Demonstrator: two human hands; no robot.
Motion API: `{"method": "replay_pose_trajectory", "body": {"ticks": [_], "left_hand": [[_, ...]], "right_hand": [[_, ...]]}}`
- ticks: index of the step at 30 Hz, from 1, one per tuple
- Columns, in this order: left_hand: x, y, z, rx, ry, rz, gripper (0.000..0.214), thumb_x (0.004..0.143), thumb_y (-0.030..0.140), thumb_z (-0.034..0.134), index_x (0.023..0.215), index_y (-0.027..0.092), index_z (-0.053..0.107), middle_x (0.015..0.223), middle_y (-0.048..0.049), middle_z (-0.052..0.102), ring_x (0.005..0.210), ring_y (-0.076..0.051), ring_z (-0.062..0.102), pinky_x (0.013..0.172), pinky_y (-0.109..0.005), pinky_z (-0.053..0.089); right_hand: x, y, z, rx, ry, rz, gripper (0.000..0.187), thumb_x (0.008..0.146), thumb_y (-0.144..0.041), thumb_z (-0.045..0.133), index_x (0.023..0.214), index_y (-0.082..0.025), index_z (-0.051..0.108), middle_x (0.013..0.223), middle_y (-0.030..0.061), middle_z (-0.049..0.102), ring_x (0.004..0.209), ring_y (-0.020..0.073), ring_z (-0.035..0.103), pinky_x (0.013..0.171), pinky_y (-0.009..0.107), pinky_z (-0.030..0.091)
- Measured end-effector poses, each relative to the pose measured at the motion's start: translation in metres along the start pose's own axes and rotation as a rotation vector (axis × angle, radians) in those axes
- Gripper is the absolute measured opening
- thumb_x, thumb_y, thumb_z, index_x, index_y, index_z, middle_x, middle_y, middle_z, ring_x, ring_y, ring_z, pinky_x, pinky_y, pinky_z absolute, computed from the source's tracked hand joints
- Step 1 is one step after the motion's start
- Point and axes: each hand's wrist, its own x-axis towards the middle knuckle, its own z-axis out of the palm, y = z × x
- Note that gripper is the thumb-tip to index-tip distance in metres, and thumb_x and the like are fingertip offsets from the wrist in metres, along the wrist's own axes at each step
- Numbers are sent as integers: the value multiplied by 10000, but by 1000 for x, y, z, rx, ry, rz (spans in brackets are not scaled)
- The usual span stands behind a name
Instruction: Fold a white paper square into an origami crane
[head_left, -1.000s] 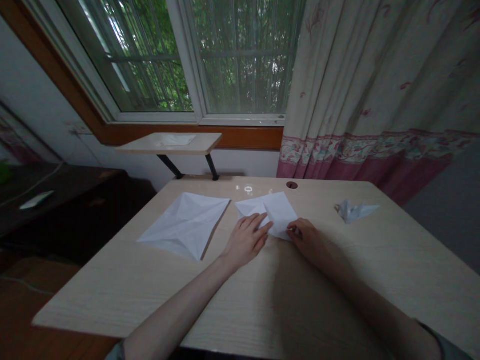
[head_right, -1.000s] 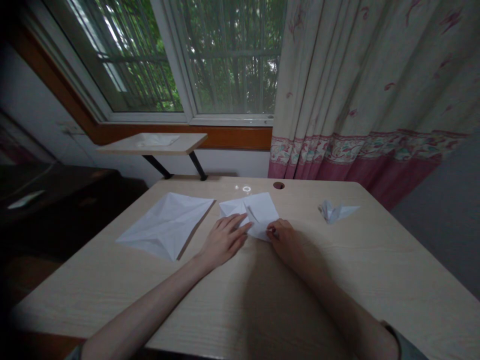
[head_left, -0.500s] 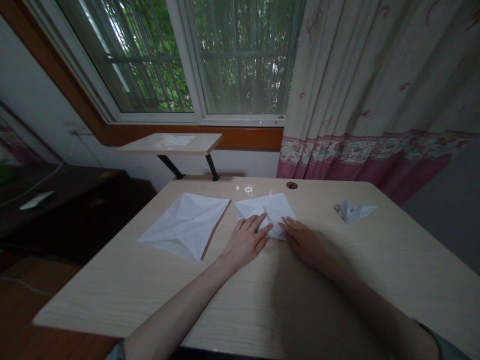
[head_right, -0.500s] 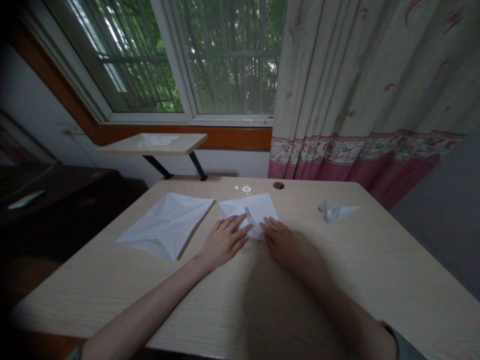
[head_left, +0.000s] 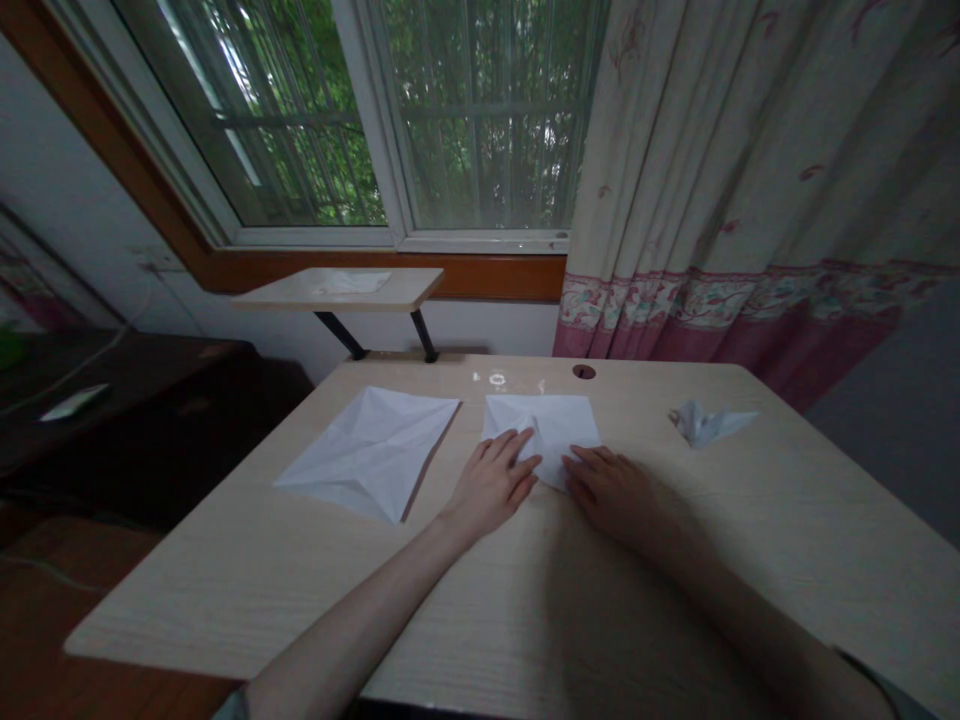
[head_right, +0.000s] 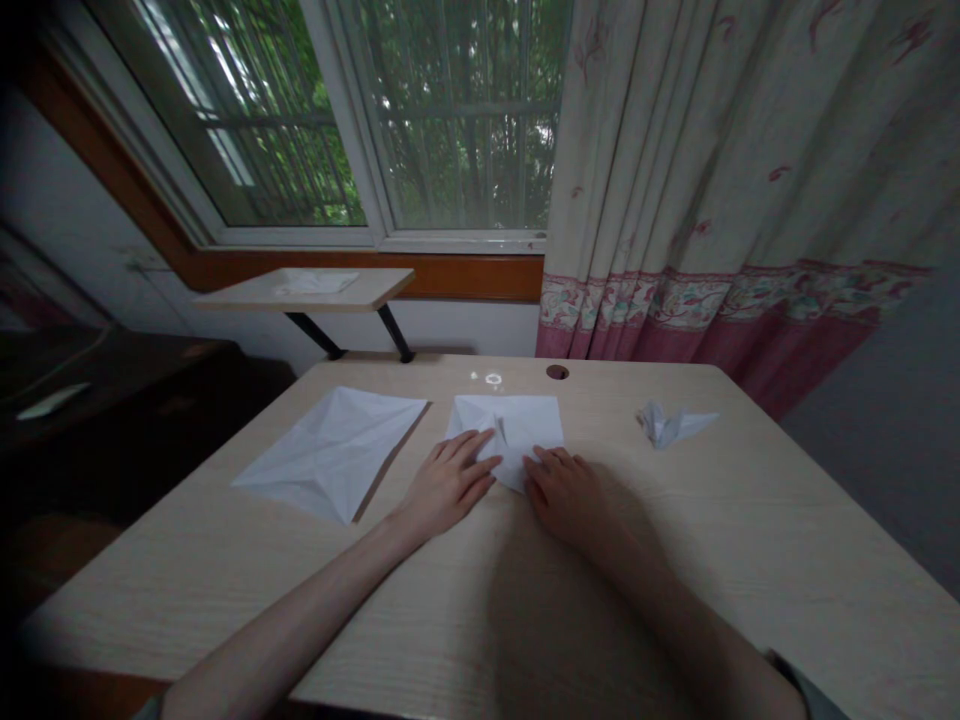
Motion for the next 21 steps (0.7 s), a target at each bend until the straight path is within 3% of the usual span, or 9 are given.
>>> {"method": "replay_pose_trajectory", "body": {"ticks": [5, 11, 17, 21], "left_hand": [[0, 1, -3, -16, 5, -5, 303, 950, 281, 579, 1241, 271, 661, 1499, -98, 451, 1339, -321, 439, 1022, -505, 442], [1, 1, -4, -39, 25, -9, 278, 939, 270, 594, 1200, 275, 691, 1488, -95, 465, 1325, -320, 451, 1019, -516, 450], [0, 0, -3, -94, 74, -22, 245, 911, 291, 649, 1142, 250, 720, 1461, -90, 498, 1296, -310, 471, 1013, -509, 484], [1, -1, 0, -158, 127, -9, 222, 888, 277, 685, 1099, 226, 732, 1436, -98, 523, 1270, -295, 495, 1028, -484, 497]], "right_hand": [[0, 2, -4, 47, 19, -52, 299, 951, -255, 503, 1162, -212, 710, 1271, 108, 674, 1117, 294, 637, 979, 506, 488], [0, 8, -4, 193, 8, -150, 322, 968, -241, 472, 1180, -203, 712, 1333, 104, 636, 1257, 263, 579, 1091, 467, 438], [0, 4, -9, 219, -39, -186, 342, 969, -241, 446, 1190, -214, 705, 1253, 98, 687, 1030, 250, 710, 922, 401, 565], [1, -1, -15, 128, -55, -169, 315, 959, -225, 465, 1122, -202, 735, 1195, 95, 716, 935, 241, 731, 838, 347, 574]]}}
